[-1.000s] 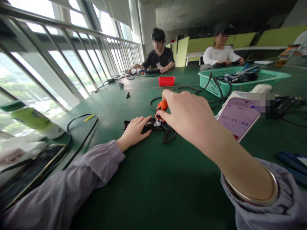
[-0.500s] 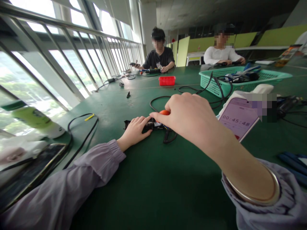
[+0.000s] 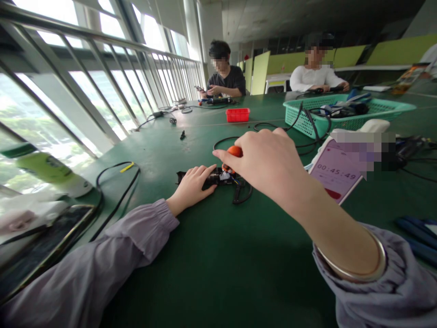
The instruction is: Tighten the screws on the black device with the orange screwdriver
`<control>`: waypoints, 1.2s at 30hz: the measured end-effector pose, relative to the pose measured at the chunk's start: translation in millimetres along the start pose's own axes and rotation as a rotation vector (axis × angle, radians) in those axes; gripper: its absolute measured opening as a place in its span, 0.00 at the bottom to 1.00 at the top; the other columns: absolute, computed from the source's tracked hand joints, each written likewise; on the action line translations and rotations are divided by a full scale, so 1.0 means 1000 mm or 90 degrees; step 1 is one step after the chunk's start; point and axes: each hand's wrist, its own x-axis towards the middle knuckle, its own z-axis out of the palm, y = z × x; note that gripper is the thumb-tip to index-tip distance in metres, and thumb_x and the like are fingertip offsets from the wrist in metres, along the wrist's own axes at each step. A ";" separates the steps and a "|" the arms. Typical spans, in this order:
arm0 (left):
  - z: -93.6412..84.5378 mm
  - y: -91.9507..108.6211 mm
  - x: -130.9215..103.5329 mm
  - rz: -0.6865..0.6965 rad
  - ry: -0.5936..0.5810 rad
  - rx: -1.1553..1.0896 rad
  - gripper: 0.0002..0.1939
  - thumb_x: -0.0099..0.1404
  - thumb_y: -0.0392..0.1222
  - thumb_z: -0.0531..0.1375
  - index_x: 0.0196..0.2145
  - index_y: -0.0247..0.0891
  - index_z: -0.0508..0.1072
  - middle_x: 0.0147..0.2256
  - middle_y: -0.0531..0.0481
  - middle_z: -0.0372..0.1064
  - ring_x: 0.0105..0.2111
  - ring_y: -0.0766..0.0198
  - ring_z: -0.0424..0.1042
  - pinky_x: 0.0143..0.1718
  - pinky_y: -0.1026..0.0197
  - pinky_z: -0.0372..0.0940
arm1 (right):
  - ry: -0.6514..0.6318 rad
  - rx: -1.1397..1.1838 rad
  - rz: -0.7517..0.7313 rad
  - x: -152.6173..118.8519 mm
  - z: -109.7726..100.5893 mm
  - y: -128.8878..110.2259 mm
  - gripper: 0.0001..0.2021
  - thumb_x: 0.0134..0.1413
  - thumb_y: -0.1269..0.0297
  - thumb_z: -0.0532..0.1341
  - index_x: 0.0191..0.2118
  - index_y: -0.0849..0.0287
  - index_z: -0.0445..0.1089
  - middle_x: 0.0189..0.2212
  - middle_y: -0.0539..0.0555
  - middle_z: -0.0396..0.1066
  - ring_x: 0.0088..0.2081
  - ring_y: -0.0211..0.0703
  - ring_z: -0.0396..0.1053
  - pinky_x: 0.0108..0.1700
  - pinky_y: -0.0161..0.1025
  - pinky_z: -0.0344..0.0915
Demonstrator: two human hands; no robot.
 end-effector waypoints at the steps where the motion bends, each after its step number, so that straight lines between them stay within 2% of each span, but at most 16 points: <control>1: 0.000 0.000 0.000 0.000 0.001 -0.001 0.29 0.63 0.49 0.53 0.59 0.36 0.56 0.45 0.44 0.64 0.44 0.55 0.63 0.48 0.54 0.59 | 0.011 0.005 -0.001 0.001 0.001 0.000 0.22 0.52 0.48 0.57 0.16 0.57 0.56 0.09 0.45 0.50 0.14 0.33 0.46 0.26 0.38 0.47; 4: 0.001 0.000 -0.001 0.001 0.003 -0.005 0.29 0.63 0.48 0.53 0.59 0.37 0.55 0.45 0.44 0.64 0.44 0.55 0.63 0.48 0.54 0.58 | 0.022 0.041 0.002 0.003 0.006 -0.001 0.11 0.49 0.57 0.60 0.24 0.56 0.59 0.13 0.44 0.56 0.15 0.34 0.50 0.26 0.36 0.47; 6: 0.000 0.000 -0.001 0.000 0.002 -0.005 0.29 0.63 0.48 0.53 0.59 0.37 0.56 0.44 0.44 0.64 0.44 0.56 0.63 0.48 0.54 0.59 | 0.010 0.089 0.011 0.001 0.012 -0.001 0.10 0.49 0.59 0.59 0.26 0.55 0.57 0.14 0.44 0.58 0.16 0.35 0.53 0.25 0.35 0.47; 8: -0.001 0.000 -0.001 0.000 0.000 -0.006 0.29 0.63 0.48 0.53 0.59 0.36 0.56 0.45 0.44 0.64 0.44 0.55 0.63 0.48 0.54 0.59 | 0.006 0.143 0.030 -0.003 0.020 0.000 0.13 0.51 0.56 0.57 0.24 0.55 0.54 0.13 0.45 0.56 0.16 0.36 0.53 0.23 0.35 0.46; 10: -0.002 0.000 -0.001 0.002 -0.004 -0.008 0.29 0.63 0.48 0.53 0.59 0.36 0.56 0.45 0.44 0.64 0.44 0.55 0.63 0.48 0.54 0.59 | 0.043 0.165 0.052 -0.012 0.029 0.003 0.21 0.53 0.50 0.54 0.18 0.56 0.49 0.11 0.46 0.51 0.16 0.36 0.51 0.22 0.35 0.46; 13: -0.002 0.000 0.000 0.002 -0.005 -0.016 0.29 0.63 0.49 0.53 0.59 0.35 0.56 0.45 0.44 0.64 0.43 0.55 0.64 0.47 0.54 0.59 | 0.075 0.216 0.054 -0.032 0.042 0.011 0.22 0.53 0.51 0.55 0.17 0.56 0.47 0.11 0.45 0.47 0.15 0.35 0.50 0.21 0.35 0.46; 18: -0.002 -0.001 -0.001 0.000 0.009 -0.046 0.28 0.64 0.49 0.52 0.58 0.36 0.58 0.44 0.44 0.64 0.43 0.56 0.64 0.46 0.55 0.59 | 0.085 0.373 0.102 -0.065 0.058 0.027 0.09 0.53 0.57 0.57 0.29 0.55 0.59 0.17 0.45 0.59 0.17 0.34 0.58 0.19 0.32 0.54; 20: -0.002 0.000 -0.001 -0.005 0.014 -0.056 0.27 0.63 0.49 0.53 0.58 0.35 0.58 0.44 0.44 0.65 0.43 0.57 0.64 0.45 0.56 0.60 | 0.078 0.460 0.116 -0.075 0.065 0.031 0.07 0.55 0.59 0.56 0.36 0.56 0.62 0.24 0.48 0.65 0.21 0.36 0.64 0.21 0.32 0.58; 22: -0.003 0.000 -0.001 -0.006 0.021 -0.057 0.28 0.62 0.49 0.55 0.57 0.36 0.59 0.43 0.45 0.65 0.43 0.57 0.65 0.44 0.56 0.60 | 0.086 0.559 0.099 -0.083 0.072 0.033 0.08 0.55 0.63 0.57 0.41 0.56 0.64 0.26 0.48 0.66 0.23 0.36 0.66 0.26 0.34 0.64; 25: -0.005 0.000 -0.001 0.000 0.035 -0.045 0.27 0.62 0.51 0.56 0.56 0.38 0.60 0.42 0.46 0.66 0.42 0.57 0.66 0.43 0.57 0.60 | 0.060 0.658 0.112 -0.093 0.079 0.030 0.07 0.55 0.66 0.57 0.41 0.56 0.64 0.22 0.46 0.63 0.20 0.34 0.63 0.24 0.33 0.62; 30: -0.009 0.000 -0.003 0.010 0.043 -0.002 0.26 0.62 0.54 0.57 0.54 0.40 0.60 0.42 0.49 0.67 0.39 0.60 0.69 0.39 0.59 0.60 | 0.080 0.616 0.159 -0.105 0.080 0.027 0.05 0.52 0.66 0.60 0.36 0.56 0.65 0.20 0.45 0.63 0.16 0.31 0.59 0.19 0.31 0.58; 33: -0.010 0.000 -0.004 0.009 0.030 0.026 0.25 0.62 0.54 0.56 0.53 0.42 0.60 0.42 0.50 0.66 0.37 0.61 0.70 0.36 0.61 0.61 | 0.093 0.589 0.180 -0.108 0.080 0.030 0.05 0.53 0.63 0.60 0.35 0.56 0.66 0.22 0.46 0.66 0.17 0.32 0.61 0.20 0.32 0.60; 36: -0.012 0.001 -0.004 0.010 0.027 0.063 0.24 0.63 0.53 0.56 0.53 0.42 0.59 0.43 0.49 0.65 0.37 0.61 0.70 0.35 0.61 0.61 | 0.091 0.588 0.198 -0.107 0.082 0.036 0.06 0.53 0.63 0.61 0.37 0.56 0.66 0.26 0.49 0.68 0.22 0.35 0.66 0.25 0.34 0.65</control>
